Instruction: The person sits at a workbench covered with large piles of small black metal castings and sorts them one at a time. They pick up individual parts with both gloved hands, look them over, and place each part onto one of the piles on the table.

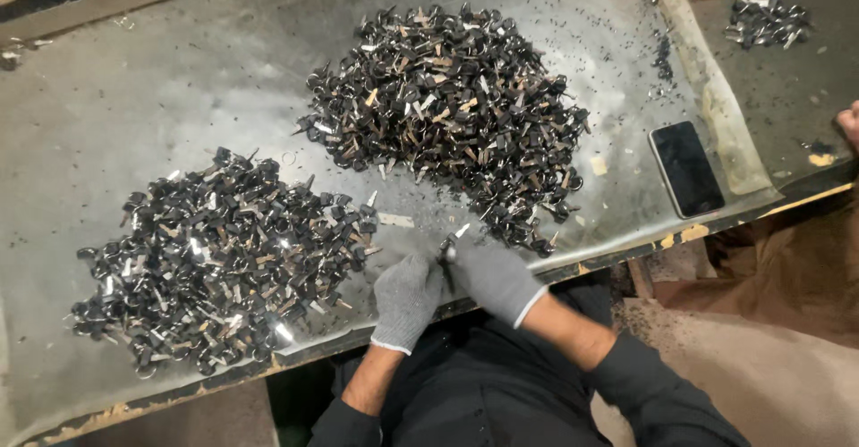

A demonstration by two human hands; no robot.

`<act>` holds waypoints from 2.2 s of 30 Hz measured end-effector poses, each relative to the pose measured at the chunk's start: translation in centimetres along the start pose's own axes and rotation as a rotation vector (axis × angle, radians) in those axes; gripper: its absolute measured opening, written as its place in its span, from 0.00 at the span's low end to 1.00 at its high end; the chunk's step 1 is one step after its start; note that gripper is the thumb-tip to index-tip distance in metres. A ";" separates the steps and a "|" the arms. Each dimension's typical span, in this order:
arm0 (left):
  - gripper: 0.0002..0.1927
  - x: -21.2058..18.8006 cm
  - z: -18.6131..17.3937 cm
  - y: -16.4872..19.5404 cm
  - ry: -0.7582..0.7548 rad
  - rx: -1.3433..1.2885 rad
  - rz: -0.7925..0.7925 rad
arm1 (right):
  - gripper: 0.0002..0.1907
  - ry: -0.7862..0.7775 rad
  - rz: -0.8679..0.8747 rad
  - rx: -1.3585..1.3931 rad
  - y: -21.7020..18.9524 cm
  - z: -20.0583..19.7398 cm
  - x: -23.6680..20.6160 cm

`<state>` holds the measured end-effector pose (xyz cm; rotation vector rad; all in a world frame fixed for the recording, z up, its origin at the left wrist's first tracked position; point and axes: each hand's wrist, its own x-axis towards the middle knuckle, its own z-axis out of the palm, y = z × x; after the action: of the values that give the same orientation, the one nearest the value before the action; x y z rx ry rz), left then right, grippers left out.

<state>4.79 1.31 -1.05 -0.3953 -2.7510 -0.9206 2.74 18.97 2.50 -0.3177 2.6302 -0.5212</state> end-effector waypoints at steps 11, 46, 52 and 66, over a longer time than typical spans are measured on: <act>0.07 0.5 0.2 0.7 -0.069 0.080 -0.006 | 0.13 0.218 -0.123 -0.109 0.8 1.2 -0.3; 0.23 2.3 -0.9 -0.9 -0.217 -0.073 -0.405 | 0.23 0.211 -0.055 0.195 0.8 2.0 -1.7; 0.11 2.0 -1.1 -0.8 -0.135 -0.058 -0.081 | 0.15 0.116 -0.189 0.272 1.9 1.7 1.4; 0.13 1.4 -0.2 -1.8 -0.172 -0.005 -0.021 | 0.10 0.227 -0.034 -0.164 -0.8 2.4 -0.3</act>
<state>2.99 0.06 -1.44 -0.4681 -2.9131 -0.9392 4.16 17.61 0.95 -0.3746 2.9004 -0.3718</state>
